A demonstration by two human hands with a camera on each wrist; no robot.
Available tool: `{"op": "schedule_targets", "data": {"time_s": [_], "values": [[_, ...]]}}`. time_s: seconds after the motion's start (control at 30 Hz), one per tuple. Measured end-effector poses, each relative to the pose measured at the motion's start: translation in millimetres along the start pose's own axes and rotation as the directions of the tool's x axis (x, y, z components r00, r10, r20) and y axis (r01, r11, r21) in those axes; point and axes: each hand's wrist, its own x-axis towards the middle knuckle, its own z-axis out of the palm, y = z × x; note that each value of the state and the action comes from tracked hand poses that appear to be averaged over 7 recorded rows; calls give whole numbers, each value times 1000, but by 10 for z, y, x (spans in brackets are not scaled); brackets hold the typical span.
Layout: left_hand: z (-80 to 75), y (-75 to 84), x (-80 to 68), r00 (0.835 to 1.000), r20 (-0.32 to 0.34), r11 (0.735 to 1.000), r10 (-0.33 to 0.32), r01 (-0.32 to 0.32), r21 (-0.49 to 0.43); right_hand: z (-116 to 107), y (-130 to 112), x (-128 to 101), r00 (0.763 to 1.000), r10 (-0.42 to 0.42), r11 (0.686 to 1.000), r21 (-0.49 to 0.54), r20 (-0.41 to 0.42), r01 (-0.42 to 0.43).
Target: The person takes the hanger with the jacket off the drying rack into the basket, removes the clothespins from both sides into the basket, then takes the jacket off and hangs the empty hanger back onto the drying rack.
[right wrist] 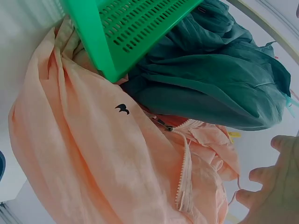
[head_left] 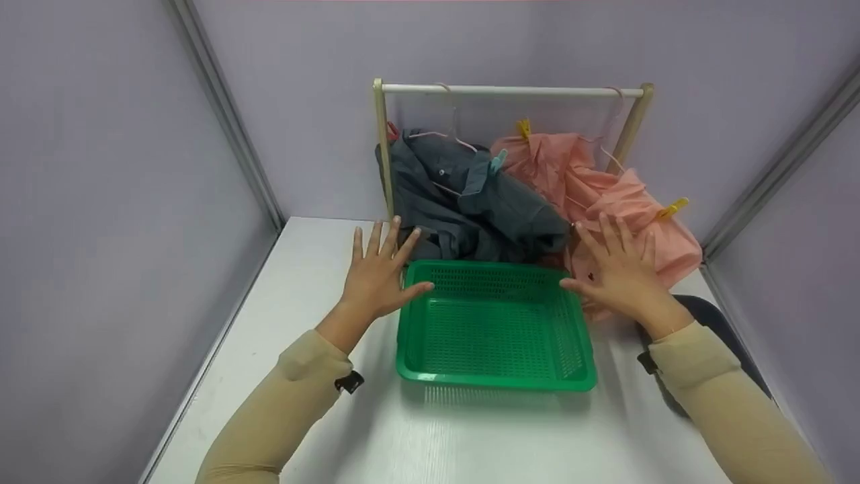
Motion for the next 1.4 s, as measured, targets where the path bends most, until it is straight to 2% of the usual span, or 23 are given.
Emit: {"op": "schedule_targets", "data": {"time_s": [0.2, 0.4, 0.83, 0.93, 1.23, 1.4], "values": [[-45, -9, 50, 1000, 2, 1000, -14, 14, 12, -34, -32, 42, 1000, 3, 1000, -13, 17, -3], [-77, 3, 103, 1000, -14, 999, -11, 10, -51, -72, -77, 98, 1000, 11, 1000, -16, 17, -10], [-85, -10, 259, 1000, -12, 994, -22, 20, -109, -161, -161, 215, 1000, 0, 1000, 10, -1, 0], [-106, -14, 296, 999, -17, 988, -30, 27, -152, -189, -167, 253, 1000, 9, 1000, 12, -2, -9], [-206, -81, 387, 993, -90, 966, -76, 51, -252, -219, -162, 335, 1000, 8, 998, 61, 7, -8], [-265, -132, 455, 986, -121, 950, -117, 75, -303, -222, -142, 409, 999, -32, 994, 106, -39, 36]]}}
